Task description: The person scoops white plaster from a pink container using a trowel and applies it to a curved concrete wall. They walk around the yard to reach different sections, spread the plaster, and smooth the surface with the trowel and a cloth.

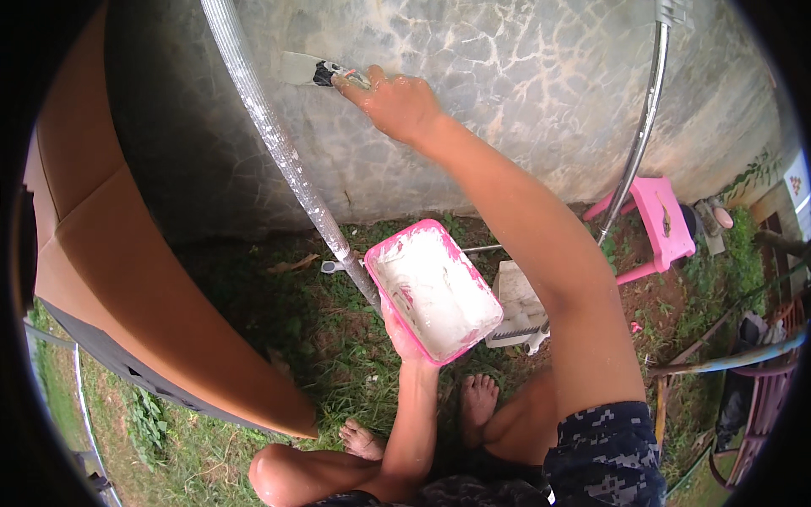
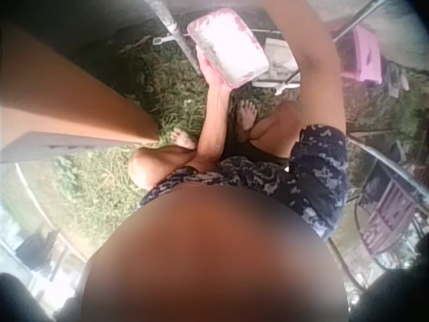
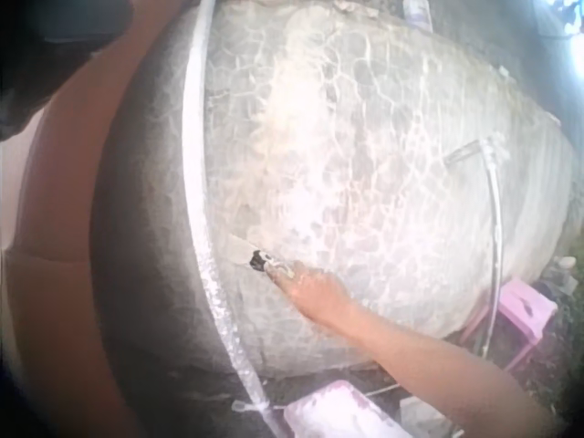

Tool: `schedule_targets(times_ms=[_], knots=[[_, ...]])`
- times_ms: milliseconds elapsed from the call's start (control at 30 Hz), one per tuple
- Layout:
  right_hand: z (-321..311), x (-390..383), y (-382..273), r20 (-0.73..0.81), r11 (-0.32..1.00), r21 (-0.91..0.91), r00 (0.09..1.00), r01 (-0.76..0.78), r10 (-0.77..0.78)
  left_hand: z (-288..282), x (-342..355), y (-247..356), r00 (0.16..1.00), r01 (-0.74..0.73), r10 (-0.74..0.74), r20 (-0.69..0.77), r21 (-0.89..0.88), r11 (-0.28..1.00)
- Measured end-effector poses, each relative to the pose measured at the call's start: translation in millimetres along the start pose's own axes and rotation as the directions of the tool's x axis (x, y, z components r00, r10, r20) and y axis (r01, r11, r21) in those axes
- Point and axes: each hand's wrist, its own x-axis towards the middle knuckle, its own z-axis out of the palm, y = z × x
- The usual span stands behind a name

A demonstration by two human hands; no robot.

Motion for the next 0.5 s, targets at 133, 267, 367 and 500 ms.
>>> schedule_targets(times_ms=[133, 267, 367, 500], knots=[[0, -11, 11, 0.033, 1.0, 0.011, 0.999, -0.008, 0.008, 2, 0, 12, 0.997, -0.065, 0.066, -0.029, 0.027, 0.998], [-12, -31, 19, 0.113, 0.999, 0.04, 0.993, -0.023, 0.018, 5, -4, 23, 0.995, -0.1, 0.1, -0.013, -0.008, 0.995], [-23, -40, 16, 0.172, 0.996, 0.028, 0.982, -0.087, 0.081, 8, -9, 18, 0.999, -0.033, 0.032, -0.014, -0.027, 0.999], [-26, -30, -2, 0.216, 0.823, 0.54, 0.974, -0.175, 0.065, 7, -8, 9, 0.998, 0.041, -0.041, 0.055, 0.002, 0.999]])
